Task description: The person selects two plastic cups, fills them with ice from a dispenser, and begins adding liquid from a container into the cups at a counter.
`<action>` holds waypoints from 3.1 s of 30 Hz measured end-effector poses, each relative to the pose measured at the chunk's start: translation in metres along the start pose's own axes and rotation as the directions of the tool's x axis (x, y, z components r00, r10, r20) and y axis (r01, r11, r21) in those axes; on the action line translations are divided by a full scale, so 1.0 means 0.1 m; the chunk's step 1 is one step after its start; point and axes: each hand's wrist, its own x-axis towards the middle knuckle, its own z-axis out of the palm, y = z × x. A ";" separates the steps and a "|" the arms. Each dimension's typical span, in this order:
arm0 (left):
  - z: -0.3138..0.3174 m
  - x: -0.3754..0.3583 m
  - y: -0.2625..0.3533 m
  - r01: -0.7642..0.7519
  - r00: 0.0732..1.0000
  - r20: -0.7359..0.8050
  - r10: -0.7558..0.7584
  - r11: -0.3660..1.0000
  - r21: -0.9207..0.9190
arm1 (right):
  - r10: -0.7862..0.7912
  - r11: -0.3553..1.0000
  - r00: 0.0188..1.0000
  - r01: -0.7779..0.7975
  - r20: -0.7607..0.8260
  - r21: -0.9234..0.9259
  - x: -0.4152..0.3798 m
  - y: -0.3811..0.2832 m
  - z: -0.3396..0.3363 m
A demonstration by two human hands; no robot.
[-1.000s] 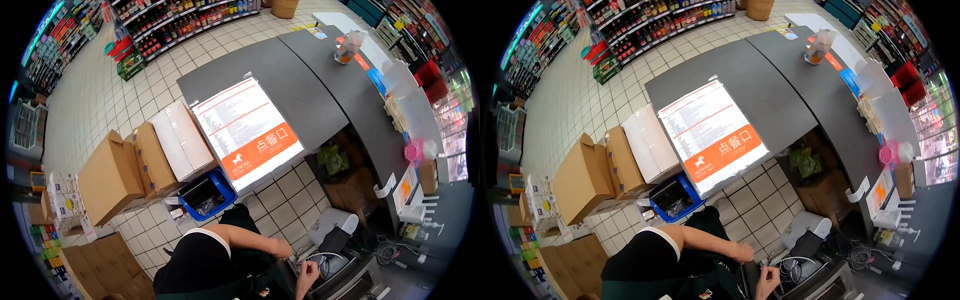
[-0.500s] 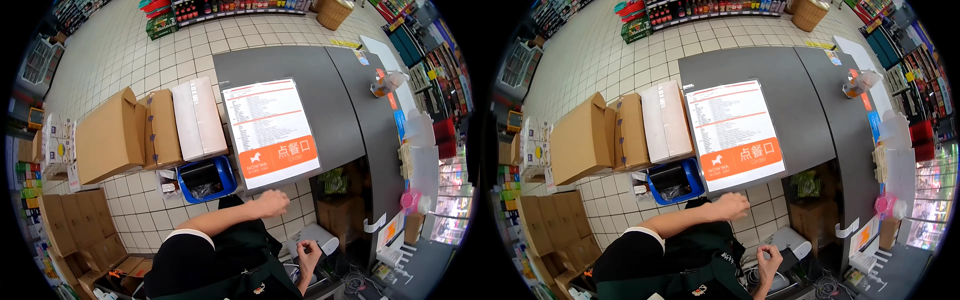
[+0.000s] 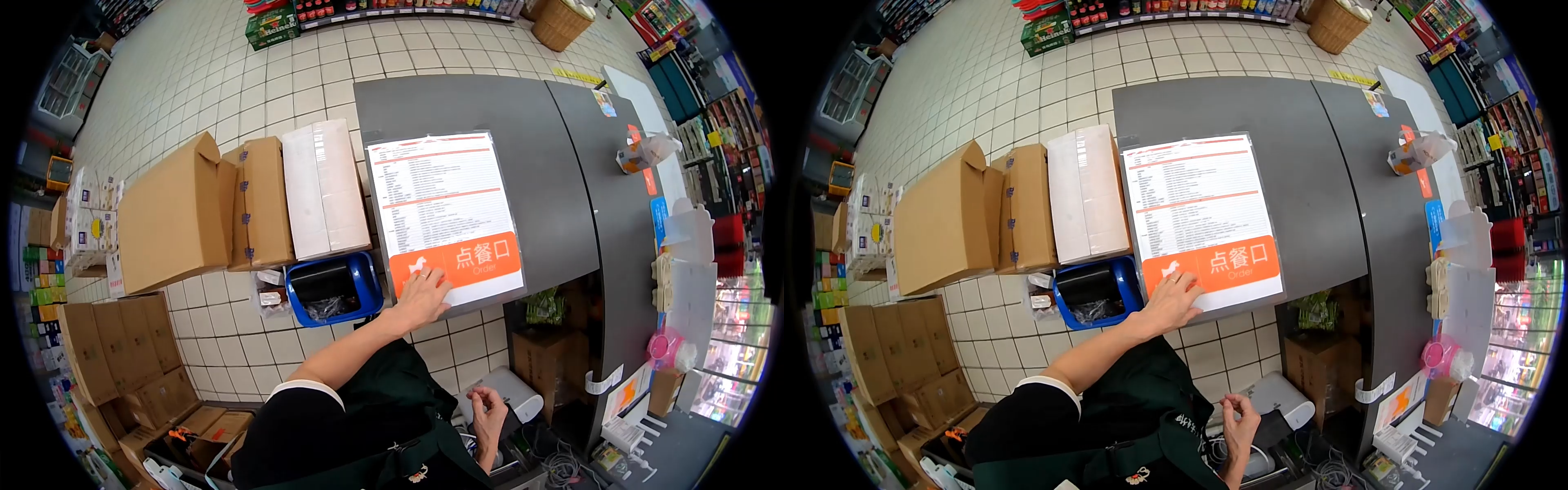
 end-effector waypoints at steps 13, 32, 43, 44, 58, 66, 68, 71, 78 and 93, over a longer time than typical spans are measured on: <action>0.01 0.04 -0.03 -0.007 0.999 0.033 0.006 1.000 0.026 | 0.009 0.983 0.999 0.001 0.054 -0.183 -0.03 0.13 -0.02; 0.54 0.07 1.40 -0.731 0.327 0.472 0.819 0.536 -0.423 | 0.254 0.952 0.777 -0.304 -0.576 0.009 -1.22 0.72 0.52; 1.20 -1.24 2.09 -0.672 -0.689 0.583 0.432 -0.077 -0.737 | 0.340 0.603 -0.769 -0.264 -0.542 0.753 -3.37 0.73 2.50; 1.19 -1.37 2.14 -0.661 -0.713 0.579 0.396 -0.102 -0.744 | 0.279 0.563 -0.853 -0.226 -0.440 0.795 -3.56 0.71 2.73; 0.79 -3.28 1.98 -0.479 -0.877 0.467 0.111 -0.158 -0.863 | 0.130 0.546 -0.952 -0.164 -0.276 0.822 -6.12 1.08 4.07; 0.94 -3.23 2.00 -0.592 -0.806 0.584 0.099 -0.125 -0.796 | 0.291 0.607 -0.853 -0.185 -0.433 0.773 -5.50 0.77 3.50; 1.11 -3.14 1.99 -0.573 -0.817 0.561 0.132 -0.089 -0.815 | 0.301 0.670 -0.759 -0.262 -0.577 0.695 -5.32 0.78 3.17; 1.24 -2.97 2.04 -0.625 -0.777 0.610 0.159 -0.075 -0.777 | 0.484 0.780 -0.583 -0.049 -0.652 0.623 -4.91 0.90 2.43; 1.63 -2.30 2.51 -0.739 -0.657 0.739 0.150 0.069 -0.670 | 0.558 0.808 -0.326 0.421 -0.763 0.411 -3.70 1.80 0.13; 2.34 -0.95 3.03 -0.905 -0.346 0.918 0.193 0.189 -0.380 | 0.835 -0.472 0.281 0.807 -0.472 -0.354 -3.32 4.12 -2.12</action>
